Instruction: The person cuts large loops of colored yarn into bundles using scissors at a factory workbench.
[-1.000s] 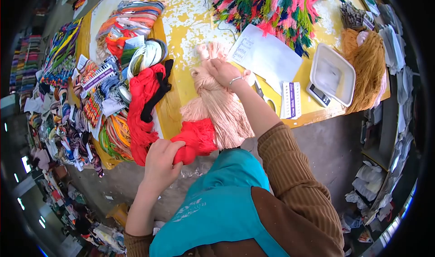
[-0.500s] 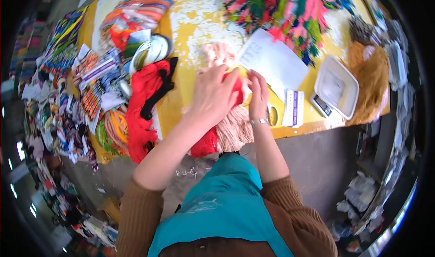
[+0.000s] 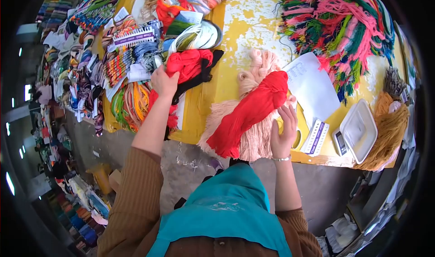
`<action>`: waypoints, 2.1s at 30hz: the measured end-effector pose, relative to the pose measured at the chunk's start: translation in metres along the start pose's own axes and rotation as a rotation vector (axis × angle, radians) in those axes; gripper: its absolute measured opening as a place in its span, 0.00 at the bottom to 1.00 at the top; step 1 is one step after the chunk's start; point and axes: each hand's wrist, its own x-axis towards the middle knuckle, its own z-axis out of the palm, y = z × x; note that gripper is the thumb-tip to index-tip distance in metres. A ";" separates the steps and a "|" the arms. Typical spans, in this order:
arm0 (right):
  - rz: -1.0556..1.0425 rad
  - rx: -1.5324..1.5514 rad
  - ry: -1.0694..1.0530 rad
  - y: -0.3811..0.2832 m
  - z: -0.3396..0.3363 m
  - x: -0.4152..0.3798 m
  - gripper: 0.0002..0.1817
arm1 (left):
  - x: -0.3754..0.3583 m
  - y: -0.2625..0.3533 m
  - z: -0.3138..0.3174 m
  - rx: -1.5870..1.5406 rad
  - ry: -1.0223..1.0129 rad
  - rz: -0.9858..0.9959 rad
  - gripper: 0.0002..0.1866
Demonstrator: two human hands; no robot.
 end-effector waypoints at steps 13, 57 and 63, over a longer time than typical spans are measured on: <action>-0.177 0.309 -0.280 -0.058 0.041 0.017 0.12 | -0.009 -0.074 -0.090 -1.217 -0.110 -0.291 0.22; -0.420 0.879 -0.861 -0.379 0.162 0.029 0.16 | -0.255 -0.036 -0.133 -0.728 -0.094 0.070 0.24; -0.609 0.859 -0.937 -0.431 0.113 0.014 0.13 | -0.205 -0.054 -0.297 -0.736 1.003 -0.100 0.13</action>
